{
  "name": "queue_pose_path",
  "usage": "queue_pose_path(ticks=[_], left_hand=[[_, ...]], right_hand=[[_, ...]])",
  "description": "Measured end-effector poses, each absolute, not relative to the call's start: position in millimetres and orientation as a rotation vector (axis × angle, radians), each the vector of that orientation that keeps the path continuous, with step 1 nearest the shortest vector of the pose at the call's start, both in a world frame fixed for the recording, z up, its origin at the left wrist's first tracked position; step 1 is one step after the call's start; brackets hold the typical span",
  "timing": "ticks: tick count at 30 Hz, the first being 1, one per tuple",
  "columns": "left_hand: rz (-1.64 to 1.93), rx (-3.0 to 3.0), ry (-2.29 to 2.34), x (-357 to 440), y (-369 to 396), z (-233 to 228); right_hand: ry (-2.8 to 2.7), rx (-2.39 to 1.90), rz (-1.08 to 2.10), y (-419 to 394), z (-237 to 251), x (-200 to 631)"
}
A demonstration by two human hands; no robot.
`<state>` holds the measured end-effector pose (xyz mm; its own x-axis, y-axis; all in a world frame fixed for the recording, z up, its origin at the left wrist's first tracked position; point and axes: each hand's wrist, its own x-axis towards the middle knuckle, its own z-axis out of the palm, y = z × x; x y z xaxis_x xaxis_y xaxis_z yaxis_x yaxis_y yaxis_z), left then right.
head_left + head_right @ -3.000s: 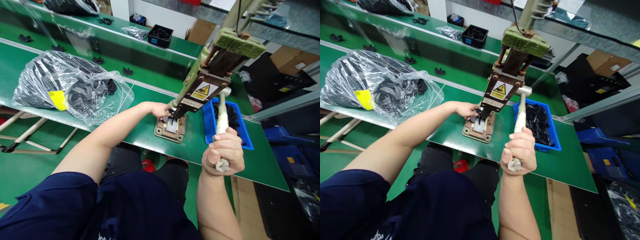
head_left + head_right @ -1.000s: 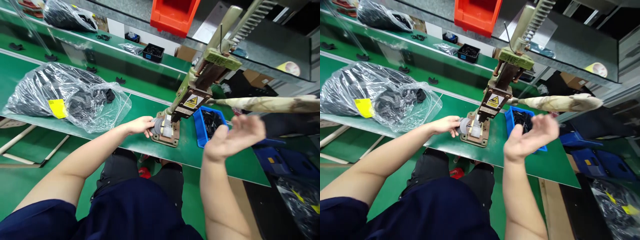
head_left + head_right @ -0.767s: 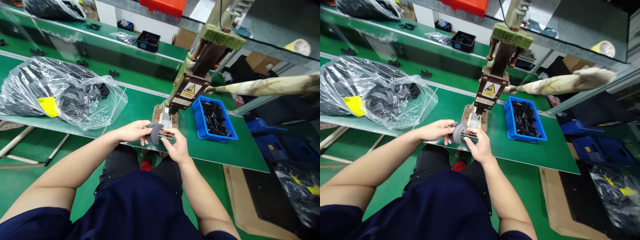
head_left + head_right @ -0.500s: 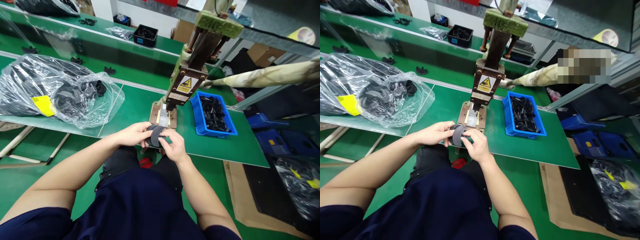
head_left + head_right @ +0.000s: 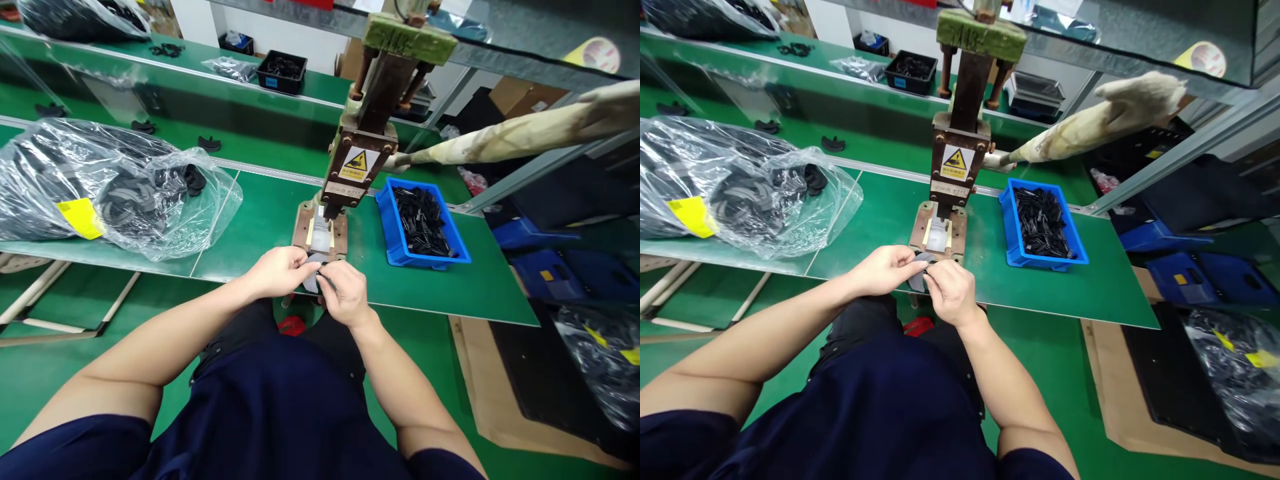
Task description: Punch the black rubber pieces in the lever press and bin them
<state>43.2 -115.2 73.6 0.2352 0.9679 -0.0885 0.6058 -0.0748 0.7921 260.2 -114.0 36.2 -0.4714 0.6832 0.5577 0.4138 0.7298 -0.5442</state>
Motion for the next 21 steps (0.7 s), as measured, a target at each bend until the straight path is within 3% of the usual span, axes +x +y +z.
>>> queue_pose_path(ticks=[3,8,11,15,21], left_hand=[[0.649,1.796,1.487,49,-117,74],[1.020,2.193,1.253,54,-136,103],[1.235,1.990,1.249,46,-133,108],[1.057,1.518,1.201,38,-121,92],[0.918,1.311,1.047,49,-127,77]], right_hand=[[-2.090,-0.867,0.466,-115,34,259],[-1.866,-0.958,0.544,-110,28,263],[-1.729,-0.980,0.609,-110,22,270],[-1.641,-0.966,0.721,-116,14,271],[-1.543,-0.959,0.874,-123,9,256]])
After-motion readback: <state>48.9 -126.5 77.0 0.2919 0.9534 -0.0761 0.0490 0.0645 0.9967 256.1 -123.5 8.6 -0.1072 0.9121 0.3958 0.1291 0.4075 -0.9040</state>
